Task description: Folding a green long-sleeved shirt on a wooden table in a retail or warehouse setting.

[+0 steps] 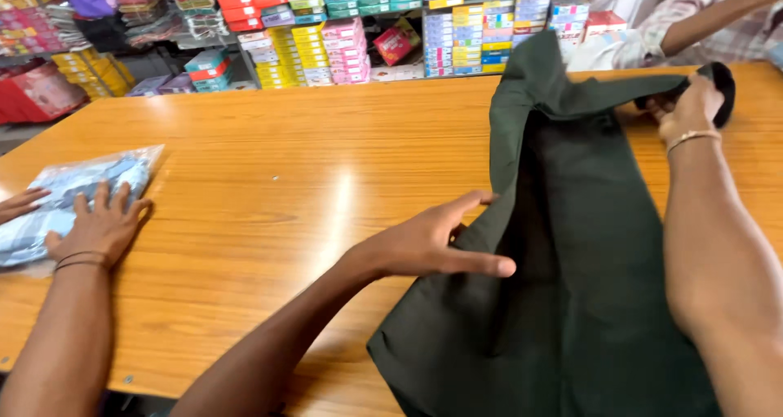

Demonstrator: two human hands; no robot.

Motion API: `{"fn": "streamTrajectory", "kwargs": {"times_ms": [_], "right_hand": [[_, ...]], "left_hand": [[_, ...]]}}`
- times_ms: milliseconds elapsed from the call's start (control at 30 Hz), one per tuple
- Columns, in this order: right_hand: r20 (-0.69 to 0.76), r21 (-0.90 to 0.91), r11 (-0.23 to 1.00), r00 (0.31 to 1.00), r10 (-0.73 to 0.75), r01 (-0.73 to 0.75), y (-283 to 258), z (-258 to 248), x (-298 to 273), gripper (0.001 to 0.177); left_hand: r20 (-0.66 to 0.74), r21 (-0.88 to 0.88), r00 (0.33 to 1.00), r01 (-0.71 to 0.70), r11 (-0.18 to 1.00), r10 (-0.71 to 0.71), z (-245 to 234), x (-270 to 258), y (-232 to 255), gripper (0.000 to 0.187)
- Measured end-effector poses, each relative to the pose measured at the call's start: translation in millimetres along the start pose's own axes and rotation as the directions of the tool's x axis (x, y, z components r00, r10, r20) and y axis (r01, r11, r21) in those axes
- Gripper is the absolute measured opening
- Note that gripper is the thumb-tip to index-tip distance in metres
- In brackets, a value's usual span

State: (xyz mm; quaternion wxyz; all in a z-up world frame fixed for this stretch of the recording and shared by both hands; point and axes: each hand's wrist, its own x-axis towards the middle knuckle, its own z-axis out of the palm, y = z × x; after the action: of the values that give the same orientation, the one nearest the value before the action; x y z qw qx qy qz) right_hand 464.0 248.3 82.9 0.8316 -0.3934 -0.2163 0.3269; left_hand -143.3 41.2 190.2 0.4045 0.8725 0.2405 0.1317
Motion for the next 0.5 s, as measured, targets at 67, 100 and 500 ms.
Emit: {"fn": "streamTrajectory", "kwargs": {"times_ms": [67,100,500], "right_hand": [[-0.064,0.037,0.999,0.998,0.016,-0.014,0,-13,6,0.034],[-0.118,0.077,0.997,0.992,0.039,-0.03,2,-22,7,0.031],[0.089,0.316,0.881,0.914,-0.397,0.352,-58,19,-52,0.062]], "left_hand": [[0.084,-0.097,0.994,-0.056,0.994,0.064,7,-4,15,0.116],[0.153,-0.195,0.98,-0.097,0.976,0.128,12,-7,21,0.109],[0.439,0.049,0.719,-0.618,0.785,0.538,80,-23,18,0.068]]}}
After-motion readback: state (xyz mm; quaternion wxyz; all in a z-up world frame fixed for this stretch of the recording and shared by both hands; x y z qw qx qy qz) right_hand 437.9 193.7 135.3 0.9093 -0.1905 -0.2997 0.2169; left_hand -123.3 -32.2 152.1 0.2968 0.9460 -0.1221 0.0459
